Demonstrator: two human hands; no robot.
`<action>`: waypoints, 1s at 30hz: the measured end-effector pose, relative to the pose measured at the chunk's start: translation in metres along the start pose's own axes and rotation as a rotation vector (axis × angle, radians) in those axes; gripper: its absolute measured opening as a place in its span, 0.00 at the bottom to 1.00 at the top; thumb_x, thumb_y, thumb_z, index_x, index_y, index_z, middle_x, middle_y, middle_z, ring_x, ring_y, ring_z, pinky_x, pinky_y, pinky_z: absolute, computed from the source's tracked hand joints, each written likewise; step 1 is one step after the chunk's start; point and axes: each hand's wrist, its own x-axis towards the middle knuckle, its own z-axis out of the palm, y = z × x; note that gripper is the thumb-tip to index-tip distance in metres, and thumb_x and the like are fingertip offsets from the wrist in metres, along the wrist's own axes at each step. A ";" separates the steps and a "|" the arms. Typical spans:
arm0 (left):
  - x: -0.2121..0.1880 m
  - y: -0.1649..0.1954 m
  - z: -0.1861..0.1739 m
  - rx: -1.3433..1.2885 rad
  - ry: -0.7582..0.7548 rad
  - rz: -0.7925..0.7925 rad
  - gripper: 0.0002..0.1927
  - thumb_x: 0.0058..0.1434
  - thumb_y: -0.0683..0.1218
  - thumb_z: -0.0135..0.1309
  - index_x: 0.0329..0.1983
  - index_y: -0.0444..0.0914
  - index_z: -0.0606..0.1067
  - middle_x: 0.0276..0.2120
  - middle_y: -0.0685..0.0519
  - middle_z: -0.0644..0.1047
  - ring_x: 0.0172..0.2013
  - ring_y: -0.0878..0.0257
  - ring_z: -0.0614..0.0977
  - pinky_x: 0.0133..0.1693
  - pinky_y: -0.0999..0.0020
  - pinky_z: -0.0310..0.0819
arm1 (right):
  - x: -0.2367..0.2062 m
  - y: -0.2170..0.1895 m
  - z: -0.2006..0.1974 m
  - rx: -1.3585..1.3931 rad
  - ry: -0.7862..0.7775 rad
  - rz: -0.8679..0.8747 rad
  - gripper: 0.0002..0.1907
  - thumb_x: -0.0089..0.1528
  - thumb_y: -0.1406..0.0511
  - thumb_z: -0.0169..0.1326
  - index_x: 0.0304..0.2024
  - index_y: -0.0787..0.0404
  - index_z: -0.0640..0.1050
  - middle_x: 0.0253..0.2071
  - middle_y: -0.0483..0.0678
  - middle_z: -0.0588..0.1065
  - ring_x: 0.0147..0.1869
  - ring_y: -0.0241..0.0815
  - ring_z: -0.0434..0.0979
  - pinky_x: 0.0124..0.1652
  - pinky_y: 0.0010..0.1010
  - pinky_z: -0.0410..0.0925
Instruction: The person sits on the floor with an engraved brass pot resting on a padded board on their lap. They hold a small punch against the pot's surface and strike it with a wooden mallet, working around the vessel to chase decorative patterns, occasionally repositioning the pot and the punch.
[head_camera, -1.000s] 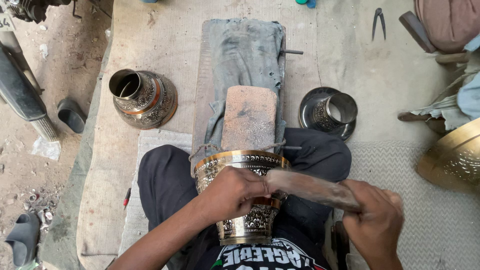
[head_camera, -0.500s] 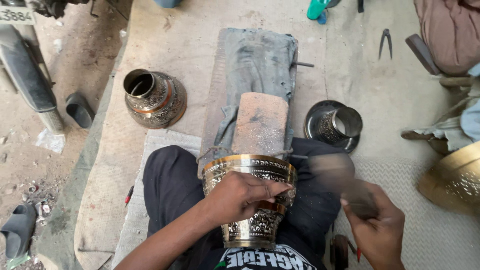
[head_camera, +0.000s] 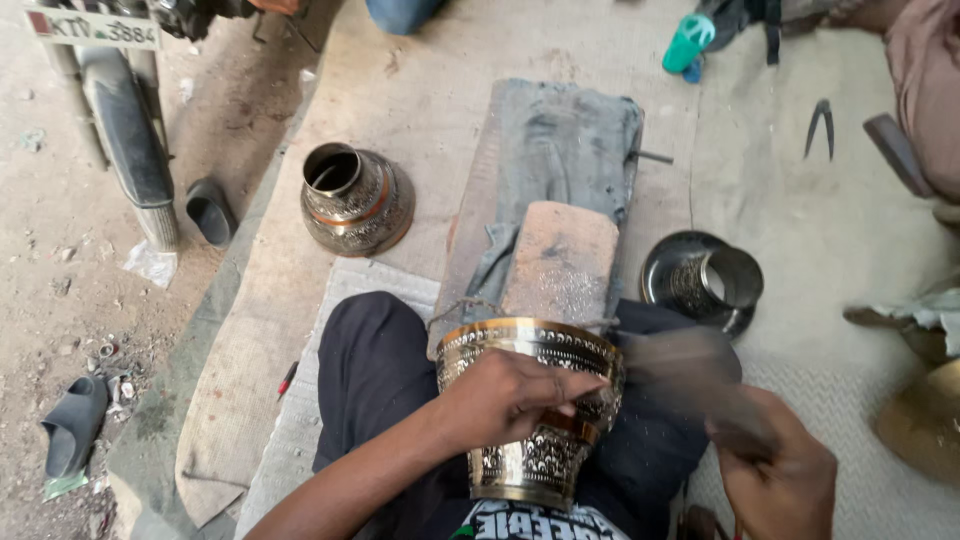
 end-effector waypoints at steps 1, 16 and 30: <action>-0.001 -0.001 0.001 0.028 -0.007 -0.002 0.19 0.50 0.33 0.58 0.46 0.38 0.82 0.33 0.49 0.84 0.34 0.56 0.87 0.39 0.63 0.82 | -0.001 0.003 -0.001 -0.276 -0.028 -0.133 0.23 0.46 0.74 0.63 0.44 0.54 0.82 0.39 0.45 0.83 0.46 0.39 0.82 0.51 0.37 0.67; -0.003 -0.003 0.002 0.081 0.001 -0.026 0.19 0.47 0.32 0.55 0.41 0.40 0.83 0.31 0.50 0.84 0.30 0.58 0.86 0.34 0.65 0.81 | 0.014 -0.007 -0.011 0.252 -0.114 0.066 0.25 0.51 0.74 0.64 0.51 0.58 0.79 0.41 0.49 0.83 0.42 0.37 0.84 0.39 0.29 0.75; -0.009 0.002 0.004 0.051 0.045 -0.062 0.24 0.46 0.30 0.51 0.47 0.36 0.81 0.30 0.52 0.84 0.30 0.62 0.87 0.35 0.68 0.83 | 0.025 -0.011 -0.017 0.247 -0.133 -0.057 0.22 0.52 0.72 0.62 0.49 0.54 0.78 0.36 0.41 0.82 0.38 0.35 0.84 0.39 0.36 0.74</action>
